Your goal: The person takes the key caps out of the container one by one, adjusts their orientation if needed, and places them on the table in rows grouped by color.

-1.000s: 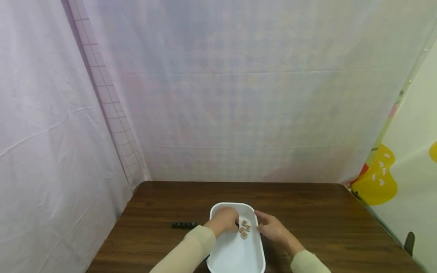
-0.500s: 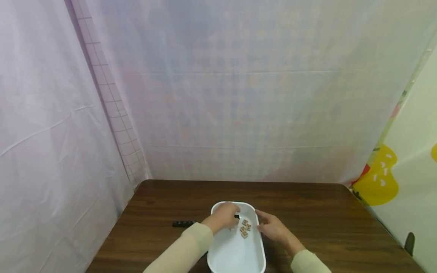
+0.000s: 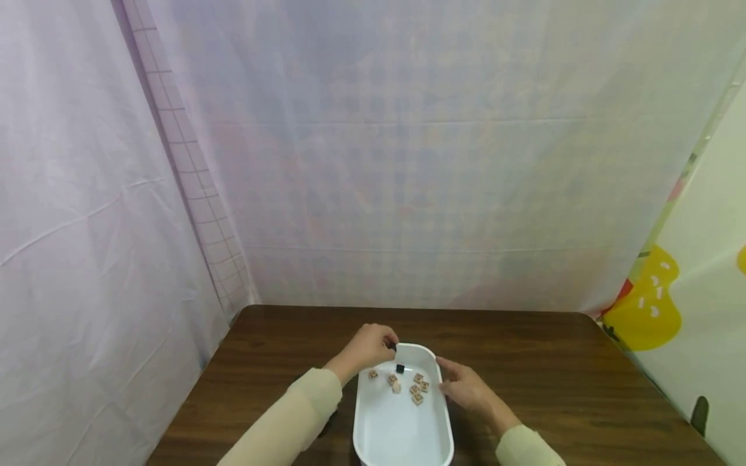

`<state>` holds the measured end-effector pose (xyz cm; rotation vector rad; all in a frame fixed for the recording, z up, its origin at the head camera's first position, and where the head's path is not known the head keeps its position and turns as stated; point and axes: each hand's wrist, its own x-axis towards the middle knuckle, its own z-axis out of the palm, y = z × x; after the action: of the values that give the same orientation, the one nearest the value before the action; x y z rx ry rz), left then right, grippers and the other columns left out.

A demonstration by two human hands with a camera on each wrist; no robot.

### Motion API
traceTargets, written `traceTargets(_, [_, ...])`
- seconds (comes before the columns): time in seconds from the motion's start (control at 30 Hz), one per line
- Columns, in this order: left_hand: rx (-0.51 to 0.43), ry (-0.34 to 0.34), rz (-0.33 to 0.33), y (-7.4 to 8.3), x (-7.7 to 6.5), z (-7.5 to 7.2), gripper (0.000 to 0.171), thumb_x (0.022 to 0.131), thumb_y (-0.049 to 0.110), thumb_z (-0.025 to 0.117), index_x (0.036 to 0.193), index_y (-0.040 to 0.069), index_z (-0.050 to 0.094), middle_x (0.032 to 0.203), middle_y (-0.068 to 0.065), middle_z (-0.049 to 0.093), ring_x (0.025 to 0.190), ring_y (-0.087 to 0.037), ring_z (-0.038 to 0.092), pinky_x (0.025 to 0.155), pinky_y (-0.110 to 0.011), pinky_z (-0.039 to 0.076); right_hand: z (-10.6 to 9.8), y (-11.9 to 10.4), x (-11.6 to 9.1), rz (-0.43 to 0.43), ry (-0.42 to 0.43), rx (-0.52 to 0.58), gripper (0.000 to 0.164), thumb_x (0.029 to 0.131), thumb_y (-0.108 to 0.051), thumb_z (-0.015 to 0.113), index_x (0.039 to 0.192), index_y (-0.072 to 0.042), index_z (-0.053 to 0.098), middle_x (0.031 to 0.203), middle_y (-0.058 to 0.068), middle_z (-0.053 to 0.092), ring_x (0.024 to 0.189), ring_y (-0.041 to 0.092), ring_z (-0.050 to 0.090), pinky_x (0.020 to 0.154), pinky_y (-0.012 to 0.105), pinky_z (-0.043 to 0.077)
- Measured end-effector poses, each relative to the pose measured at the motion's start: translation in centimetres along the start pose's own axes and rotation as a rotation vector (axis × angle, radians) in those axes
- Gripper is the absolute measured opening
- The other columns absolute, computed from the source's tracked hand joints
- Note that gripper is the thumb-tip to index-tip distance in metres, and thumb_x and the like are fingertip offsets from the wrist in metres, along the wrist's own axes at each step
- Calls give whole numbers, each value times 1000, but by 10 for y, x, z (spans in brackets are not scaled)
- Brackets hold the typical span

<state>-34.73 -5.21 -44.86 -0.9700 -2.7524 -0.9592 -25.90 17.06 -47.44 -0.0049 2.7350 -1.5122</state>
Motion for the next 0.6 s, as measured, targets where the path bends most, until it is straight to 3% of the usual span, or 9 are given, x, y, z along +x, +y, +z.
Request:
traceTargets(0.17, [-78, 86, -1, -17, -6, -18, 19, 78, 2, 74, 97, 2, 73, 84, -3, 66, 77, -14, 58, 69, -28, 49, 0, -1, 0, 7, 7, -15, 58, 84, 5, 61, 140, 9, 47, 88, 14, 67, 76, 23, 61, 66, 35, 51])
traceTargets(0.33, [-140, 109, -88, -36, -19, -38, 19, 83, 5, 72, 102, 4, 73, 85, -1, 62, 76, -15, 55, 68, -33, 48, 1, 0, 1, 15, 9, -7, 58, 84, 6, 61, 140, 10, 47, 88, 14, 68, 76, 24, 62, 66, 35, 52])
traceTargets(0.6, [-184, 170, -213, -77, -48, -60, 18, 87, 9, 70, 105, 10, 73, 96, -2, 65, 88, -18, 57, 77, -40, 49, 3, 3, 1, 15, 15, -31, 59, 83, 5, 62, 140, 9, 48, 88, 15, 68, 75, 23, 61, 65, 34, 51])
